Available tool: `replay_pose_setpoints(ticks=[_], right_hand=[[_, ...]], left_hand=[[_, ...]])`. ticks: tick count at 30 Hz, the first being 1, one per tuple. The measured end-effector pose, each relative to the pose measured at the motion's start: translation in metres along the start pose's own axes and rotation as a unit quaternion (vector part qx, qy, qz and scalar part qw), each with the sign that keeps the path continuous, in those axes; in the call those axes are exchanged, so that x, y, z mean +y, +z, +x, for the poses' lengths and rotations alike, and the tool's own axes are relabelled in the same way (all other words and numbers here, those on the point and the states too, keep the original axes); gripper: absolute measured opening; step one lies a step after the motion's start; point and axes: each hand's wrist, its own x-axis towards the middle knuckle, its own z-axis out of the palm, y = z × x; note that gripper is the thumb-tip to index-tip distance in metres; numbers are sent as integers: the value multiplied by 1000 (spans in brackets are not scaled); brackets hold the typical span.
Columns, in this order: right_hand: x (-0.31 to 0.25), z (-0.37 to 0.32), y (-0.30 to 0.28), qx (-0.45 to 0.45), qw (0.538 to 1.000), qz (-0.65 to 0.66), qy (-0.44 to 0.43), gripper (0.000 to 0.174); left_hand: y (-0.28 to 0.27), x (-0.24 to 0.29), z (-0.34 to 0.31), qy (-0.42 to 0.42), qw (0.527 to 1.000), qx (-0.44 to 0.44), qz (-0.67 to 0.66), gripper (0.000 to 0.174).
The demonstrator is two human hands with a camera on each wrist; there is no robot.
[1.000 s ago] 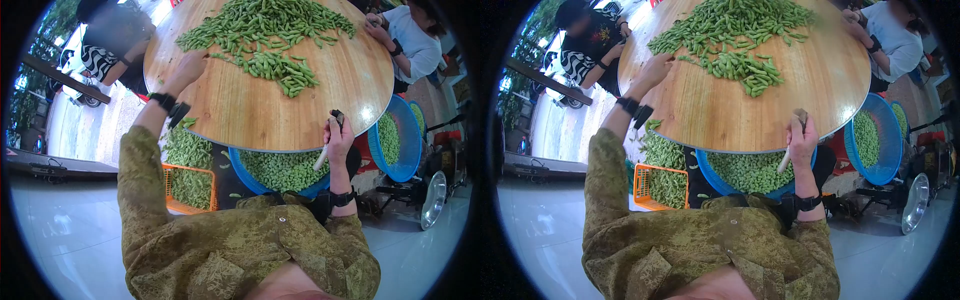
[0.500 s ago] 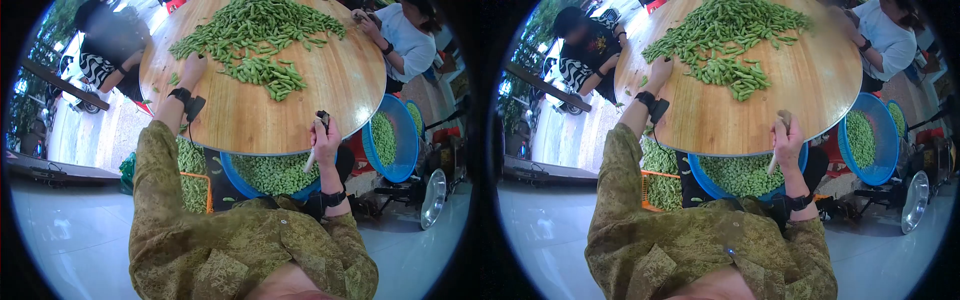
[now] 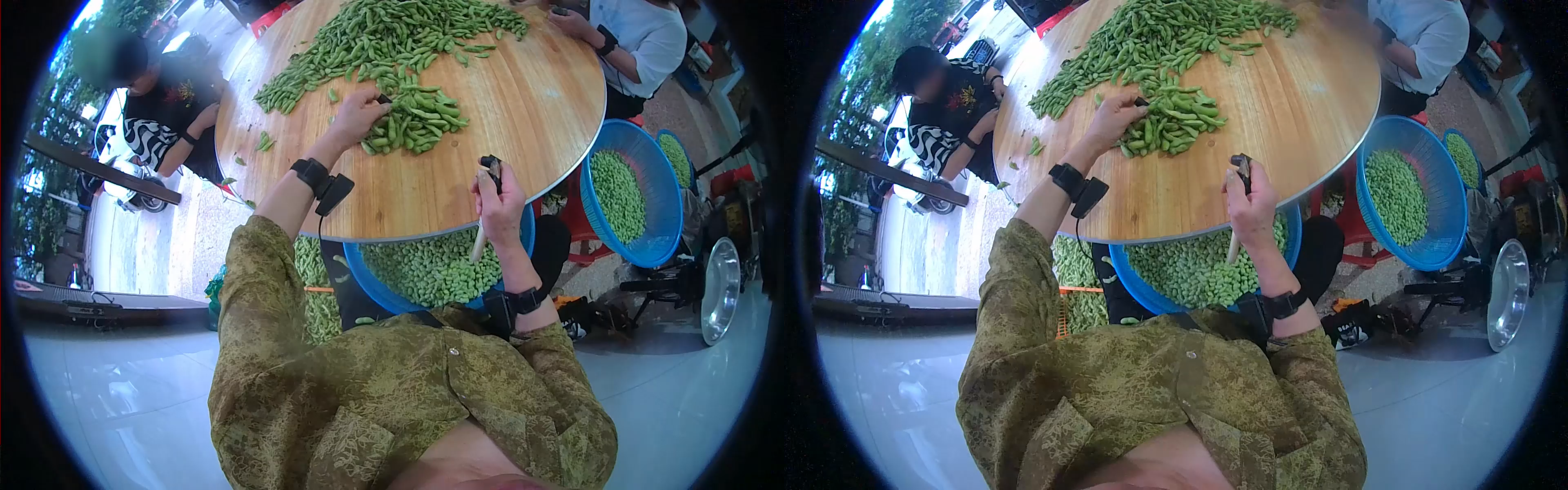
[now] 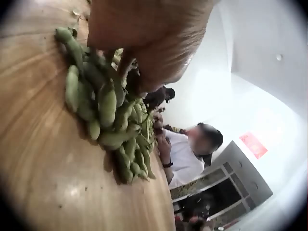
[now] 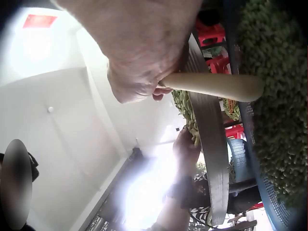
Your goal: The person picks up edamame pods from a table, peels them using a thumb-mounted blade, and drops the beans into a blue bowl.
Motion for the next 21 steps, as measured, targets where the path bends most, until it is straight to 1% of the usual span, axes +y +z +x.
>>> replay_pose_setpoints(ticks=[1, 2, 3, 4, 5, 6, 7, 8, 9, 10, 11, 13, 14, 15, 17, 18, 19, 21], right_hand=[[1, 1, 0, -2, 1000, -3, -3, 19], [4, 1, -1, 1, 1000, -9, -17, 19], [5, 1, 0, 3, 1000, -7, -17, 19], [5, 2, 1, 0, 999, -4, -33, 19], [5, 2, 1, -3, 999, -2, -49, 18], [5, 2, 0, -3, 998, -27, -57, 18], [3, 3, 1, 0, 998, -29, -56, 18], [2, 2, 2, -1, 997, -37, -66, 17], [1, 1, 2, -2, 996, -47, -74, 16], [1, 0, 0, -21, 998, -32, -43, 15], [-1, -2, 0, -14, 999, -37, -36, 15], [-8, -10, 0, -84, 996, 7, 8, 17], [-11, -19, 0, -117, 990, 34, 73, 18], [-14, -28, 0, -115, 990, 29, 81, 18], [-19, -46, 1, -163, 973, 105, 122, 19], [-21, -51, 0, -159, 968, 142, 134, 22], [-23, -52, 0, -157, 967, 139, 141, 22], [-28, -54, 2, -178, 957, 167, 154, 25]], left_hand=[[-1, 6, -4, 142, 980, 52, 128, 18], [-3, 10, -6, 189, 949, 108, 230, 16], [-6, 26, -10, 191, 948, 105, 230, 16], [-9, 44, -15, 47, 997, 46, 39, 15], [-9, 61, -23, -101, 983, -16, -154, 16], [-4, 77, -35, -157, 956, -40, -244, 19], [-2, 89, -45, -157, 956, -43, -245, 19], [0, 100, -57, -216, 918, -66, -327, 18], [2, 111, -69, -275, 867, -88, -406, 17], [3, 121, -80, -278, 850, -110, -434, 16], [7, 128, -88, -283, 845, -117, -438, 16], [18, 137, -106, -272, 820, -111, -492, 13], [25, 142, -114, -255, 827, -100, -490, 8], [27, 145, -119, -261, 823, -101, -495, 8], [28, 150, -129, -240, 836, -133, -475, 8], [29, 148, -135, -239, 844, -136, -460, 11], [30, 147, -136, -245, 840, -137, -464, 11], [31, 146, -140, -248, 853, -138, -438, 12]])
